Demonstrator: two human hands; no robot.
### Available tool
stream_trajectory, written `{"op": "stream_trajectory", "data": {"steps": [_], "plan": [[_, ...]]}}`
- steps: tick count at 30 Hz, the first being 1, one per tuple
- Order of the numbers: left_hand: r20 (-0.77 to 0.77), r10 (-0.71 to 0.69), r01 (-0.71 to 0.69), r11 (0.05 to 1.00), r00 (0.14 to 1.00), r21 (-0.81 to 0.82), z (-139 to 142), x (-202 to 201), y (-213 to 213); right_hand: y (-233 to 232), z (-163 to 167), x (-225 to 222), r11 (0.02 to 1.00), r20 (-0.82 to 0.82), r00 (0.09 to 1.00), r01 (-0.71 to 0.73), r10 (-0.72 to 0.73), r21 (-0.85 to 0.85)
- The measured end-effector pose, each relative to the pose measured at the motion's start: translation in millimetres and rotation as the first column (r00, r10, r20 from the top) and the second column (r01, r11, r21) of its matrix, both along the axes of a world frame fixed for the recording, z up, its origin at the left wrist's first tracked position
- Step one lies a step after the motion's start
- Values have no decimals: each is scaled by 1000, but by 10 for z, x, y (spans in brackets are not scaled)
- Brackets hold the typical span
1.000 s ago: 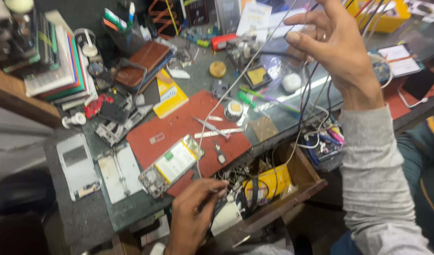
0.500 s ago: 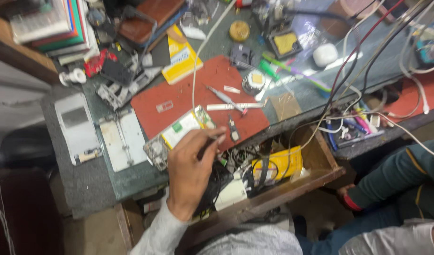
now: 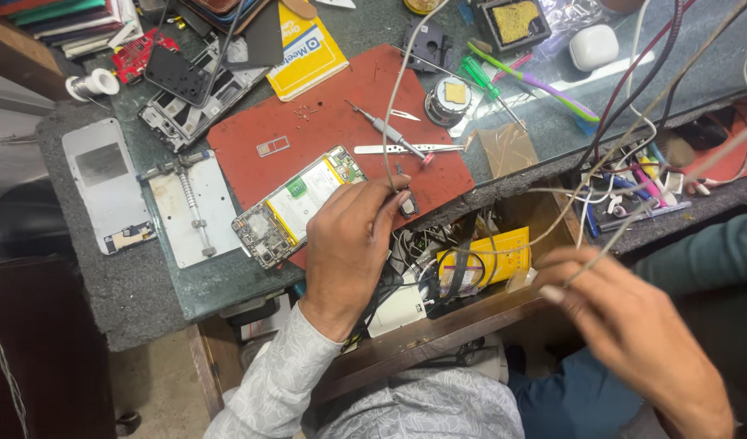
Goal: The person disassembles a smartphone at a repair workbench, using a screwdriver to remove screws and prying the battery out of the phone body. They handle the battery, motherboard and small components, connect a cable to the board, and later hold a second phone over the opened device, appearing to test it with its camera.
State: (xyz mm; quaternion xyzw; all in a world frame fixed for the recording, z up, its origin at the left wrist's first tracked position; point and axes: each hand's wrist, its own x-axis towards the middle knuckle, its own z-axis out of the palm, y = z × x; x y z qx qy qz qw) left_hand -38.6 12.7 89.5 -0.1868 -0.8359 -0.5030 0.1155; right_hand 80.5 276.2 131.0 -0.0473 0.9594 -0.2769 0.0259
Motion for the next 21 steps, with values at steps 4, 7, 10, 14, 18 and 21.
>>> {"op": "stream_trajectory", "data": {"steps": [4, 7, 10, 14, 18, 21], "plan": [[-10, -19, 19, 1000, 1000, -2, -17, -17, 46, 200, -65, 7, 930, -320, 925, 287, -206, 229], [-31, -23, 22, 1000, 999, -19, -29, -13, 63, 394, -198, 58, 868, -432, 763, 484, -480, -110], [6, -36, 36, 999, 999, -4, -40, 16, 127, 614, -249, 112, 712, -450, 557, 608, -698, -351], [46, -8, 11, 999, 999, -54, -26, 39, 180, 686, -228, 186, 760, -572, 516, 544, -638, -356], [58, 13, -9, 997, 998, -76, -20, 52, 214, 598, -159, 157, 828, -503, 657, 442, -561, -346], [28, 1, 1, 998, 1000, -56, -36, 57, 208, 601, -179, -33, 817, -310, 779, 410, -545, -406]]}}
